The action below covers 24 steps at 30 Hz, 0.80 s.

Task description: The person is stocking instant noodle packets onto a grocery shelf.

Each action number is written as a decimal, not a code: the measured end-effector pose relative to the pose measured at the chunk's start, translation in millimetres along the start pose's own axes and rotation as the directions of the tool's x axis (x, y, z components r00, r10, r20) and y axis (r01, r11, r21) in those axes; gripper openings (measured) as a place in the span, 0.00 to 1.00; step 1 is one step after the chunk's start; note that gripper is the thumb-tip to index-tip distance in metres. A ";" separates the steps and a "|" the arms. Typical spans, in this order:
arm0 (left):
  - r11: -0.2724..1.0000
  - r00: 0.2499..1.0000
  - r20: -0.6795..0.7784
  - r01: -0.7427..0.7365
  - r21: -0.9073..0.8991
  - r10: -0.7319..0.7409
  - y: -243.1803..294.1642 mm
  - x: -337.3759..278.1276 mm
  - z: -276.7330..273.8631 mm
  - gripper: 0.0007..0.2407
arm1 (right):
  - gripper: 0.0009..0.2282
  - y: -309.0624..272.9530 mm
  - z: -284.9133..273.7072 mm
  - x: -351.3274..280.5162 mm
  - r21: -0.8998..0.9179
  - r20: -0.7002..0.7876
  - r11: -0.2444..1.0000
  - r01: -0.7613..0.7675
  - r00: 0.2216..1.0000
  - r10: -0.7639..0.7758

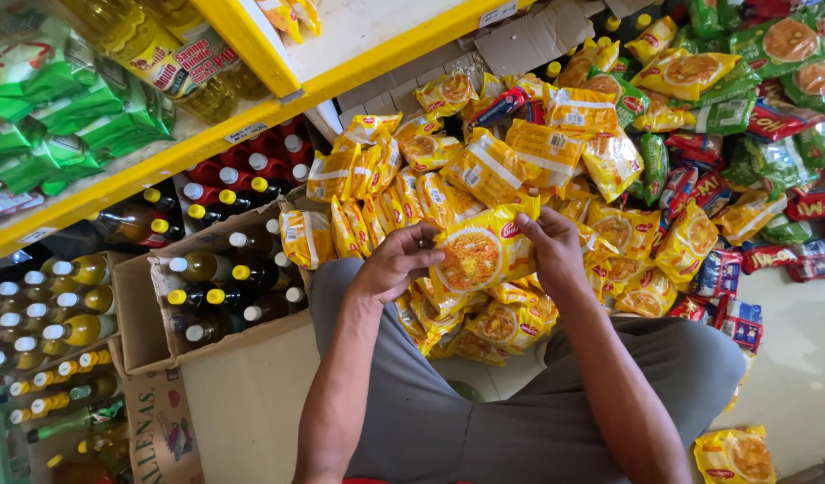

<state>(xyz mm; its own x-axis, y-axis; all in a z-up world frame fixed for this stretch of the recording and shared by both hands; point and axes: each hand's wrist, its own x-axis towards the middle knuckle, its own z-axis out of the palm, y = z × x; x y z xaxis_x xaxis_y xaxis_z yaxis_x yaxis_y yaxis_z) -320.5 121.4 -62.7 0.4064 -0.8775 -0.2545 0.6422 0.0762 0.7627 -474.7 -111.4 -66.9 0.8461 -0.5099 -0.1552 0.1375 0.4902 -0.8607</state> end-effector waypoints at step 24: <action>0.920 0.732 -0.613 -0.051 0.388 0.299 -91.3 -24.9 10.4 0.03 | 0.07 22.2 -30.7 16.7 -0.399 -0.158 0.917 0.016 0.984 -0.086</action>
<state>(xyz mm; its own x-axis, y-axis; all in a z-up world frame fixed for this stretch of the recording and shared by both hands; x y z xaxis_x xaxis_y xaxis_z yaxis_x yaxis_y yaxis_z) -396.0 131.4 -119.8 0.8873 -0.3293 -0.3228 0.3183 -0.0692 0.9455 -473.4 -130.7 -103.5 0.7392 -0.6553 -0.1557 -0.0661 0.1595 -0.9850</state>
